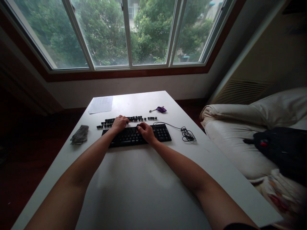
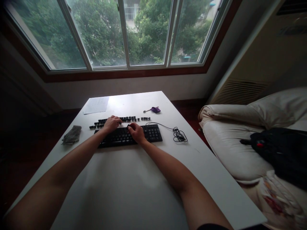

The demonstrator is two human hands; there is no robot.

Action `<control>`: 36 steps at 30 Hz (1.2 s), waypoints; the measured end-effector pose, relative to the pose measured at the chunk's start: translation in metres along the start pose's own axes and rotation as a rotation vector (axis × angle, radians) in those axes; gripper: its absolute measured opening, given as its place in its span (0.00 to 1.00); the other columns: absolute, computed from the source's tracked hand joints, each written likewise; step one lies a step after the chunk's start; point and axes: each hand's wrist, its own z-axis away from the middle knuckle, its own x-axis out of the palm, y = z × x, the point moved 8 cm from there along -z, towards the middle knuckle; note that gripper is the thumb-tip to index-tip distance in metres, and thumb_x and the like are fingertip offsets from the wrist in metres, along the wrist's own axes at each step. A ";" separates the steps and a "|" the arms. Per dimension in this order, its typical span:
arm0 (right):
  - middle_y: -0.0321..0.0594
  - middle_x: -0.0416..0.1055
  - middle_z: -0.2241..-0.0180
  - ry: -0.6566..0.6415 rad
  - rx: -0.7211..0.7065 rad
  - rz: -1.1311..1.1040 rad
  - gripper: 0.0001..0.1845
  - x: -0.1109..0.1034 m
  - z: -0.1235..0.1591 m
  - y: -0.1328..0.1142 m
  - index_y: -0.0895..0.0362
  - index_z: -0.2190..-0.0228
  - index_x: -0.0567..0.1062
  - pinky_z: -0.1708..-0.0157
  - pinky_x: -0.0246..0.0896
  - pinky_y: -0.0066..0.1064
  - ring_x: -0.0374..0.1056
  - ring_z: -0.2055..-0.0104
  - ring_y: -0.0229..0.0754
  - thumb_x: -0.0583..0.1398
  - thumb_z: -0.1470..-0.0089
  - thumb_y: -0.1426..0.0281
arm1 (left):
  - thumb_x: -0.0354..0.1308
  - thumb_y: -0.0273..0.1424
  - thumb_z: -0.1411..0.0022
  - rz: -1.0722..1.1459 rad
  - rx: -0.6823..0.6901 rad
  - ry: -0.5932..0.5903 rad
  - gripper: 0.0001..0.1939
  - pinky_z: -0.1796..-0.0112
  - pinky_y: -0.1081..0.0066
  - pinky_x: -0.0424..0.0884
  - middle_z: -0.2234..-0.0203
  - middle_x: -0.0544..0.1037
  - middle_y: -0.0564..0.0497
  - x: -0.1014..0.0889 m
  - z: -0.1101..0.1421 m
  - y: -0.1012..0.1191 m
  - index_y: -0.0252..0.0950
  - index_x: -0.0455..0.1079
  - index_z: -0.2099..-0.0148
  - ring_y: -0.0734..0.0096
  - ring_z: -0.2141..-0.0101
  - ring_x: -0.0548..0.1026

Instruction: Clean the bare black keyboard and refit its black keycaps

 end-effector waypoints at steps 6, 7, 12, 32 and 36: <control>0.36 0.73 0.74 0.005 0.010 -0.024 0.15 0.000 -0.004 0.008 0.55 0.66 0.71 0.71 0.67 0.31 0.72 0.73 0.41 0.58 0.47 0.56 | 0.54 0.26 0.42 0.018 -0.012 0.028 0.13 0.49 0.57 0.64 0.56 0.79 0.48 -0.005 0.004 0.004 0.43 0.78 0.59 0.55 0.51 0.68; 0.35 0.73 0.74 0.004 0.022 -0.046 0.15 0.000 -0.005 0.010 0.55 0.67 0.71 0.71 0.67 0.31 0.72 0.73 0.41 0.58 0.47 0.56 | 0.54 0.26 0.41 0.028 -0.017 0.042 0.13 0.49 0.57 0.64 0.56 0.78 0.48 -0.008 0.005 0.005 0.43 0.78 0.59 0.56 0.51 0.68; 0.36 0.73 0.73 0.014 0.043 -0.123 0.17 -0.011 -0.020 0.008 0.55 0.66 0.69 0.73 0.68 0.31 0.71 0.74 0.40 0.58 0.48 0.54 | 0.53 0.28 0.39 0.117 -0.043 0.138 0.12 0.49 0.57 0.64 0.56 0.77 0.48 -0.020 0.023 0.025 0.42 0.77 0.57 0.57 0.52 0.68; 0.34 0.76 0.74 -0.235 -0.227 0.369 0.10 0.005 -0.029 -0.023 0.53 0.63 0.78 0.70 0.59 0.28 0.68 0.73 0.39 0.60 0.45 0.64 | 0.54 0.37 0.35 0.181 0.002 0.110 0.15 0.48 0.57 0.64 0.53 0.74 0.45 -0.017 0.084 0.078 0.42 0.70 0.48 0.56 0.51 0.69; 0.34 0.74 0.74 -0.343 -0.284 0.430 0.09 0.012 -0.021 -0.029 0.54 0.64 0.77 0.70 0.56 0.26 0.66 0.72 0.37 0.59 0.45 0.66 | 0.55 0.38 0.36 0.189 0.022 0.114 0.14 0.49 0.58 0.65 0.55 0.74 0.45 -0.017 0.086 0.075 0.42 0.71 0.50 0.57 0.52 0.69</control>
